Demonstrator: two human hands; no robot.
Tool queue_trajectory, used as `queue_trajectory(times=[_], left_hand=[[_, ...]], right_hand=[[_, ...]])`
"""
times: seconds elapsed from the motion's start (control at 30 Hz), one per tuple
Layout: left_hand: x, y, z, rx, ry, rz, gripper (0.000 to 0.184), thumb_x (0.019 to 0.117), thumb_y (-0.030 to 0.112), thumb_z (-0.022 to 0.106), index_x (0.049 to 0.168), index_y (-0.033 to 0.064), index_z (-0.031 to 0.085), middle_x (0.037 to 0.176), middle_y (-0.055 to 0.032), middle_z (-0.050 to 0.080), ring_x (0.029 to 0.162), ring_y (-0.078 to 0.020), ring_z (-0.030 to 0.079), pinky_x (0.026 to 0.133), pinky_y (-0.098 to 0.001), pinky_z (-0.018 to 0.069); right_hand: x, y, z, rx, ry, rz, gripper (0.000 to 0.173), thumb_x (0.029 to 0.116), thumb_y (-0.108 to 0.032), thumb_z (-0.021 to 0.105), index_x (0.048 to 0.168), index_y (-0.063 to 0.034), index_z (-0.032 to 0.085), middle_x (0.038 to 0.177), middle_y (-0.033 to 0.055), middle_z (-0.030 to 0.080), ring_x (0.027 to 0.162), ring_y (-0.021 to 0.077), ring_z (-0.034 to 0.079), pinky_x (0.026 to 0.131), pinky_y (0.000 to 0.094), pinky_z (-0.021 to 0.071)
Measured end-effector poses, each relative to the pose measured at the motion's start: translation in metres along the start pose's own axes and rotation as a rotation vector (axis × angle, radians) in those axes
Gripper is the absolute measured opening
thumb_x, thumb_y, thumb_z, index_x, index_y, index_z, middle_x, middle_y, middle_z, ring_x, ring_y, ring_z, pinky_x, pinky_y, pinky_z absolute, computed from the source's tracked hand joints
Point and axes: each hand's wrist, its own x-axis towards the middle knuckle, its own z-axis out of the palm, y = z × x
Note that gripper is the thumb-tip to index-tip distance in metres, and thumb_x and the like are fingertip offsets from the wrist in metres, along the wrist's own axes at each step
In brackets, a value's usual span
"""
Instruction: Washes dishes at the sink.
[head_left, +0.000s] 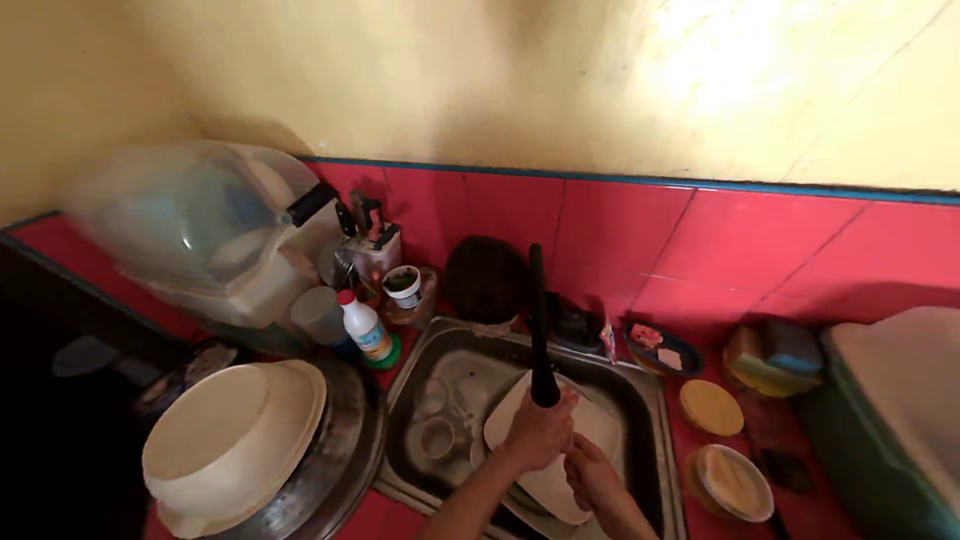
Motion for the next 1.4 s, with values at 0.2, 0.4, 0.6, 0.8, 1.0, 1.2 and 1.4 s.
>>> queue_trajectory(times=[0.2, 0.4, 0.6, 0.8, 1.0, 1.2, 1.4], left_hand=[[-0.002, -0.005, -0.030, -0.131, 0.107, -0.268, 0.054, 0.1035, 0.030, 0.052, 0.152, 0.0065, 0.047, 0.158, -0.0178, 0.043, 0.151, -0.0366, 0.030, 0.125, -0.0559, 0.0170], [-0.008, 0.001, 0.007, 0.104, 0.032, 0.046, 0.049, 0.1095, 0.039, 0.032, 0.155, 0.0272, 0.046, 0.164, -0.0032, 0.036, 0.153, -0.0261, 0.029, 0.124, -0.0574, 0.0155], [-0.003, -0.031, -0.022, -0.582, 0.126, -0.398, 0.051, 0.1129, 0.032, 0.030, 0.151, 0.0011, 0.045, 0.151, -0.0221, 0.049, 0.142, -0.0337, 0.045, 0.118, -0.0521, 0.0341], [-0.016, -0.027, -0.014, -1.317, 0.248, -0.584, 0.059, 0.1115, 0.045, 0.025, 0.151, 0.0062, 0.044, 0.153, -0.0150, 0.049, 0.139, -0.0315, 0.047, 0.107, -0.0584, 0.0399], [-0.028, -0.003, -0.003, -0.112, 0.007, -0.209, 0.060, 0.1096, 0.045, 0.034, 0.157, 0.0094, 0.040, 0.167, -0.0120, 0.028, 0.158, -0.0360, 0.008, 0.122, -0.0663, -0.0033], [-0.044, 0.015, 0.022, 0.067, -0.007, 0.063, 0.059, 0.1103, 0.034, 0.030, 0.161, 0.0024, 0.028, 0.169, -0.0118, 0.023, 0.158, -0.0263, 0.015, 0.125, -0.0604, 0.0032], [-0.039, -0.004, 0.004, 0.160, 0.020, -0.040, 0.058, 0.1092, 0.034, 0.033, 0.157, 0.0010, 0.035, 0.169, -0.0177, 0.021, 0.158, -0.0367, 0.006, 0.123, -0.0644, -0.0008]], right_hand=[[-0.009, 0.000, 0.009, -0.041, -0.019, -0.008, 0.024, 0.1095, -0.013, 0.036, 0.120, -0.0019, 0.055, 0.062, -0.0036, 0.043, 0.044, 0.0046, 0.037, 0.040, 0.0206, 0.0331], [-0.002, -0.002, 0.007, 0.100, -0.066, 0.032, 0.019, 0.1100, -0.014, 0.037, 0.115, -0.0098, 0.055, 0.061, -0.0047, 0.042, 0.043, 0.0032, 0.035, 0.038, 0.0184, 0.0310], [-0.017, 0.006, 0.004, -0.472, 0.050, -0.142, 0.030, 0.1084, -0.015, 0.041, 0.131, -0.0003, 0.055, 0.073, 0.0058, 0.052, 0.056, 0.0146, 0.049, 0.052, 0.0324, 0.0436], [-0.013, 0.005, 0.004, -1.012, 0.343, -0.282, 0.032, 0.0986, -0.015, 0.061, 0.126, 0.0000, 0.064, 0.114, 0.0230, 0.068, 0.102, 0.0411, 0.069, 0.084, 0.0585, 0.0557], [0.003, 0.014, -0.002, -0.729, 0.298, -0.310, 0.034, 0.0949, -0.015, 0.069, 0.122, 0.0043, 0.061, 0.097, 0.0216, 0.070, 0.086, 0.0359, 0.070, 0.079, 0.0539, 0.0560], [0.009, 0.014, -0.012, -0.642, 0.315, -0.420, 0.032, 0.0890, -0.004, 0.067, 0.120, 0.0032, 0.063, 0.097, 0.0197, 0.070, 0.084, 0.0340, 0.070, 0.076, 0.0539, 0.0565], [0.005, 0.013, -0.004, -0.696, 0.331, -0.457, 0.027, 0.0871, -0.005, 0.070, 0.113, 0.0022, 0.064, 0.087, 0.0172, 0.070, 0.076, 0.0315, 0.069, 0.069, 0.0511, 0.0563]])
